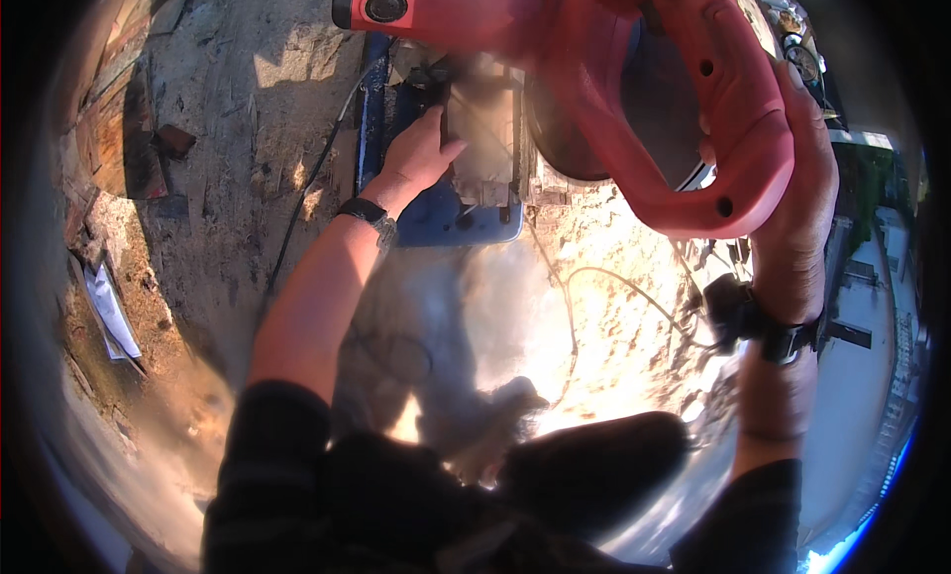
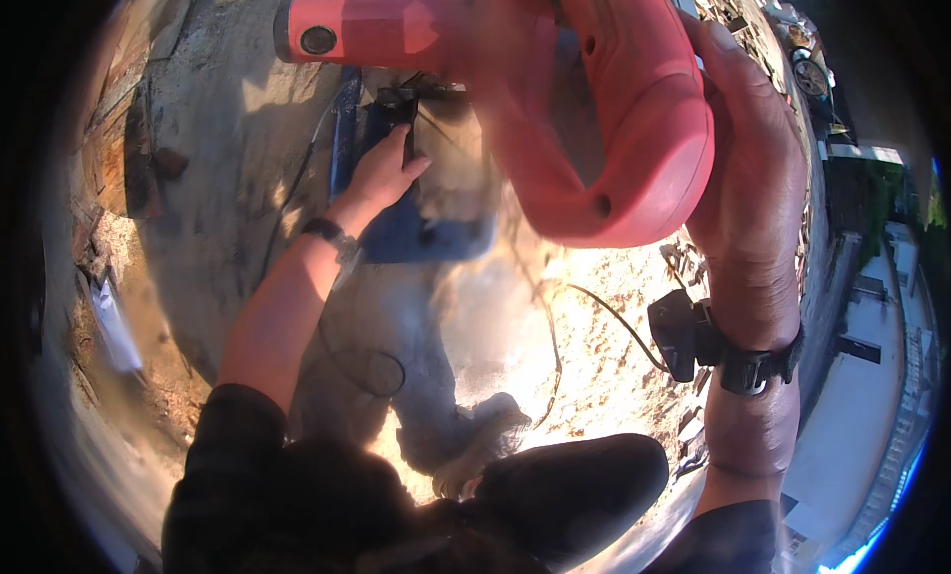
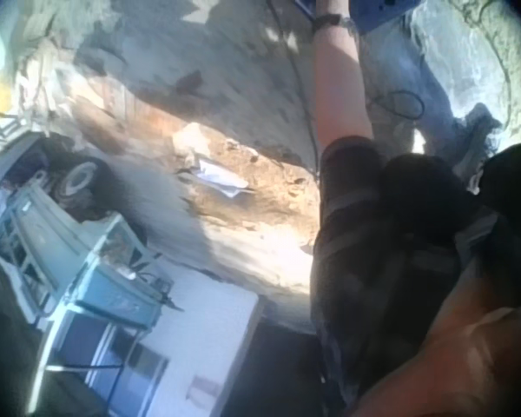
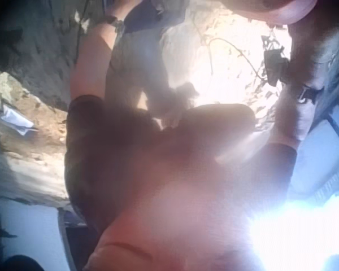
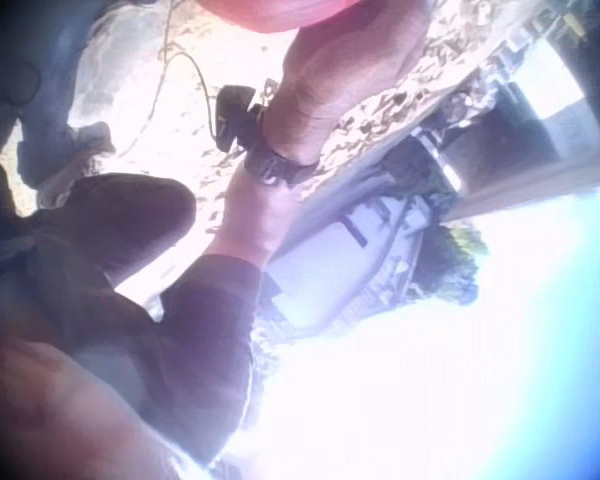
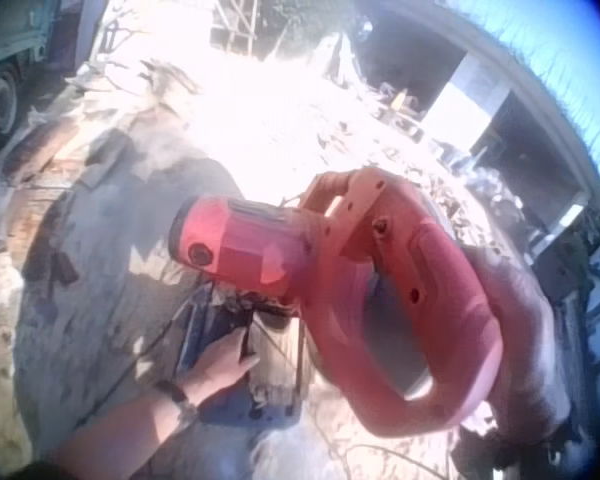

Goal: The person uses a circular saw to cut through pieces of wood on a stand, positioning the wood and bringing the blade down to make cuts.

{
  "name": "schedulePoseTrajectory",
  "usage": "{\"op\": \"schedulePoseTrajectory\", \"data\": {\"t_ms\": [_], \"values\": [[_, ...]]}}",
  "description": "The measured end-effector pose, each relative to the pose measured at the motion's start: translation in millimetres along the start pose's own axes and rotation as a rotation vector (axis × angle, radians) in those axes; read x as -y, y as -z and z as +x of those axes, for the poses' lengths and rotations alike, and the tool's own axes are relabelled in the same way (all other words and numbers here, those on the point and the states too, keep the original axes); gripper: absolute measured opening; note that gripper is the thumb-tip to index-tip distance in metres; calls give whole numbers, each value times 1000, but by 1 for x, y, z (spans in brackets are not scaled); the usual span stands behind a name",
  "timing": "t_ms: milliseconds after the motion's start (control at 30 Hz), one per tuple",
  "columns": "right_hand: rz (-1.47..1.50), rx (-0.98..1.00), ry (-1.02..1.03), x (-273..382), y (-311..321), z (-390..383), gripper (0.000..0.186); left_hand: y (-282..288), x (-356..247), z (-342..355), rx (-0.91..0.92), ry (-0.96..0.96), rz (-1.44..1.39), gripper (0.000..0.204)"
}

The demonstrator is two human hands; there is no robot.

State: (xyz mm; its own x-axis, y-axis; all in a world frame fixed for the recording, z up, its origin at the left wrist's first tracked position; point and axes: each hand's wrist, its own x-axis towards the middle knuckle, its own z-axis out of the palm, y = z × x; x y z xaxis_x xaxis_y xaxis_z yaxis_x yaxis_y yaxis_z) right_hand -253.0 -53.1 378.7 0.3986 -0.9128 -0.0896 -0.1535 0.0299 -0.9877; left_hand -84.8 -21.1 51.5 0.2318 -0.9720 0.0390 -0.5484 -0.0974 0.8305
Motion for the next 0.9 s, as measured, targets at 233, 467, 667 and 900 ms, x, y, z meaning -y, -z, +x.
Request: {"op": "schedulePoseTrajectory", "data": {"t_ms": [233, 467, 667, 900], "values": [[-20, -374, -247, -114, 168, -65, 33, 5, -22, 5, 169, 122, 57, 47], [-190, -64, -601, -369, 214, -67, 27, -12, -23, 8, 217, 98, -6, 56], [-256, -376, -427, -427, 148, 15, 31, -29, -2, -4, -36, 258, 154, 51], [272, -393, -409, -413, 132, 49, 34, -41, -14, -10, -130, 427, -106, 52]]}}
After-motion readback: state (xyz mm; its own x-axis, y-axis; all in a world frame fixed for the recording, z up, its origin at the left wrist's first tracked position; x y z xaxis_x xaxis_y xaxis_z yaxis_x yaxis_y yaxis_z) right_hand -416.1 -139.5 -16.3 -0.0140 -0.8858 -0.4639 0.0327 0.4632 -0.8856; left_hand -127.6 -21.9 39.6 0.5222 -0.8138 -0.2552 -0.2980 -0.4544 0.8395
